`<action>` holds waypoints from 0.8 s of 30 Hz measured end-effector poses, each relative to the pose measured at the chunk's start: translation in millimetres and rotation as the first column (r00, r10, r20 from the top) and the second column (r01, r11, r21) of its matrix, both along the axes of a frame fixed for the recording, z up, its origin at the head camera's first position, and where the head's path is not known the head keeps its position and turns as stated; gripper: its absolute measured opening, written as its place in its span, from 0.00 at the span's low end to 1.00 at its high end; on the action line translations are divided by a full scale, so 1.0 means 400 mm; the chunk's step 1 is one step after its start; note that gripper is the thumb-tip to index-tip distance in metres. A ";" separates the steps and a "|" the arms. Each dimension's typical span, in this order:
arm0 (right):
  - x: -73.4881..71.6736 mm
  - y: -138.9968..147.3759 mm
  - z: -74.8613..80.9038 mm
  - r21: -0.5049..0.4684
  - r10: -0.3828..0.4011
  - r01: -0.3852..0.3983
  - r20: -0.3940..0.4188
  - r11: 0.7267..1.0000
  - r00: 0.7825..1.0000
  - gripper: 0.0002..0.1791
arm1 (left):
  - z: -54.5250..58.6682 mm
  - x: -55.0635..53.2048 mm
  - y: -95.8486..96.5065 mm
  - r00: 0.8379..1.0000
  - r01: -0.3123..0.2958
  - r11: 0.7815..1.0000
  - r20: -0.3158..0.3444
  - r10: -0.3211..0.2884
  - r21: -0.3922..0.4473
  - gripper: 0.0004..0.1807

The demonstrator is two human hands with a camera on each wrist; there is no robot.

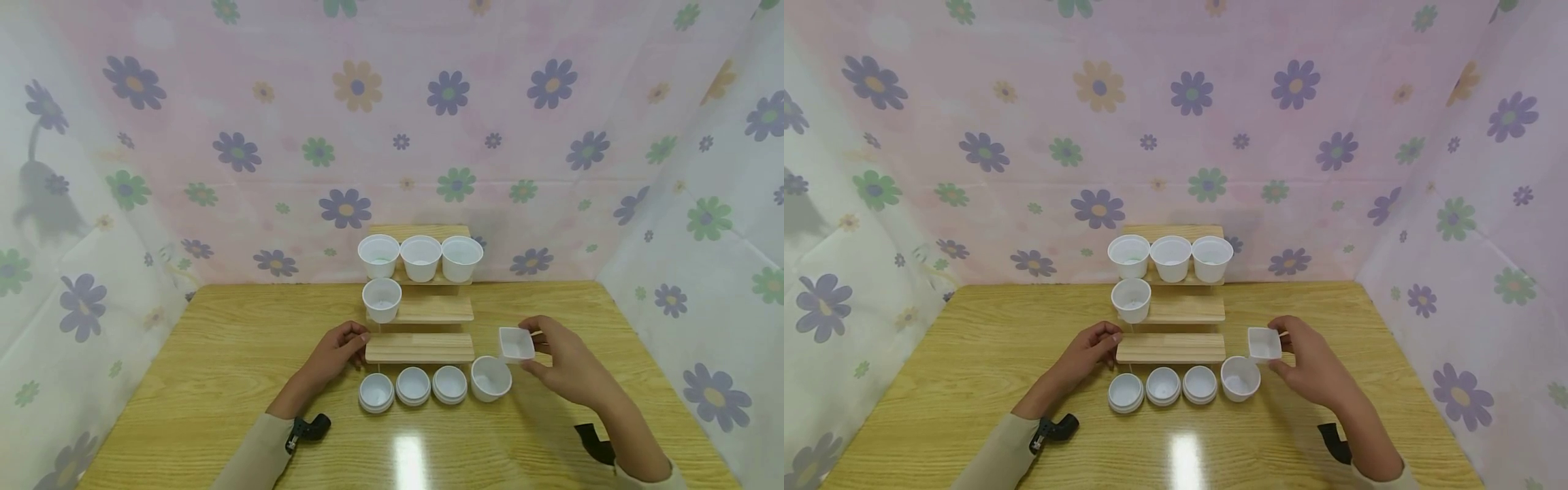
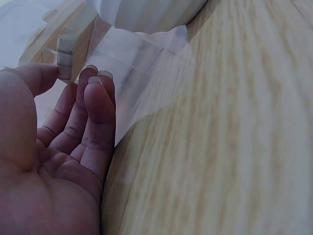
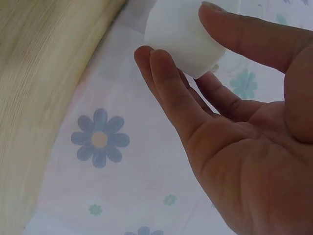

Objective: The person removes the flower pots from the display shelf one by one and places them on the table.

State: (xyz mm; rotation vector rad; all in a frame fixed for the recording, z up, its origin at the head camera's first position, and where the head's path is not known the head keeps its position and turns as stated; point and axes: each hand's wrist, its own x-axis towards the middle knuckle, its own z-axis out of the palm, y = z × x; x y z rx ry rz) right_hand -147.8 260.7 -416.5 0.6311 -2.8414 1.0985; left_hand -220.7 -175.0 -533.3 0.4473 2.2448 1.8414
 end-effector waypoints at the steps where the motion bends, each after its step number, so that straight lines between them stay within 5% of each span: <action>1: 0.000 0.003 0.001 -0.001 -0.001 0.001 0.010 1.000 1.000 0.30 | -0.001 0.001 0.000 1.000 0.000 1.000 0.001 0.000 0.002 0.16; 24: -0.029 0.066 -0.032 0.077 0.068 -0.081 0.154 0.994 0.986 0.28 | 0.003 0.001 0.000 1.000 -0.002 1.000 0.007 0.002 0.001 0.17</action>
